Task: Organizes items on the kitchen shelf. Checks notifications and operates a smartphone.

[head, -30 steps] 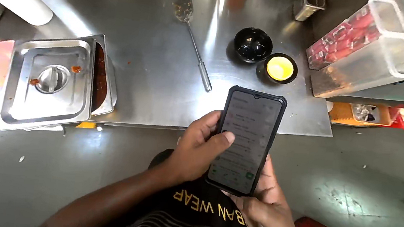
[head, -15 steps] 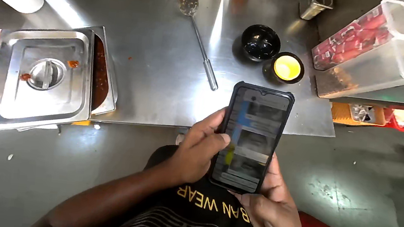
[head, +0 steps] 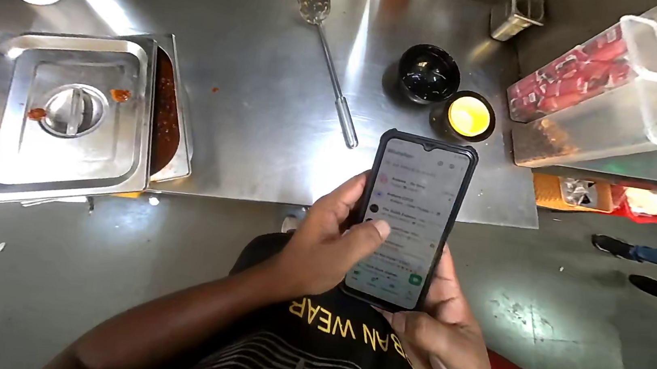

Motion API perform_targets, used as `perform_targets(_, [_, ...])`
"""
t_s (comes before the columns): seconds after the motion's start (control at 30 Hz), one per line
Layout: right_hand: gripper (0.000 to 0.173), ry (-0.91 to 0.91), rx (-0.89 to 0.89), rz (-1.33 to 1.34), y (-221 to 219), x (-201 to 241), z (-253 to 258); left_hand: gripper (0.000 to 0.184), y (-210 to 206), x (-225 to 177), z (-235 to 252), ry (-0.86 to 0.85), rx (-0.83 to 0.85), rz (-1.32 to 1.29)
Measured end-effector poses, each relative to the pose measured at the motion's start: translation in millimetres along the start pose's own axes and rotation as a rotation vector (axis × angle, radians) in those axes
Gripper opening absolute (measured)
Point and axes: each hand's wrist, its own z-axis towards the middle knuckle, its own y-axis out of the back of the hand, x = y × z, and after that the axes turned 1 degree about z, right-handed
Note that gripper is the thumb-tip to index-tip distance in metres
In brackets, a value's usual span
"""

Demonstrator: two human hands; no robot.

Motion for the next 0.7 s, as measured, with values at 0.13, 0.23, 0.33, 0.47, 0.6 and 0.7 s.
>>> perform_targets(0.13, [0.088, -0.009, -0.018, 0.008, -1.1, -2.0, 1.0, 0.049, 4.3, 1.1, -0.1, -0.001, 0.03, -0.025])
perform_targets(0.23, [0.088, -0.02, -0.04, 0.011, -2.3, -3.1, 1.4, 0.052, 5.1, 1.4, 0.2, 0.011, 0.016, -0.01])
perform_targets(0.33, [0.088, -0.018, -0.048, 0.024, -2.2, -5.4, 2.9, 0.053, 6.4, 2.1, 0.8, 0.008, 0.012, 0.0])
perform_targets(0.47, [0.088, -0.025, -0.051, 0.058, -2.2, -6.9, 5.1, 0.054, 8.2, 1.4, 1.7, 0.01, 0.013, -0.008])
perform_targets(0.6, [0.088, -0.019, -0.025, 0.04, -1.1, -7.2, 7.2, 0.053, 9.8, -0.3, 2.4, 0.014, 0.014, 0.003])
perform_targets(0.7, [0.088, -0.011, -0.045, -0.036, -3.7, -6.0, 9.3, 0.054, 10.7, -1.0, 1.9, 0.015, 0.021, 0.01])
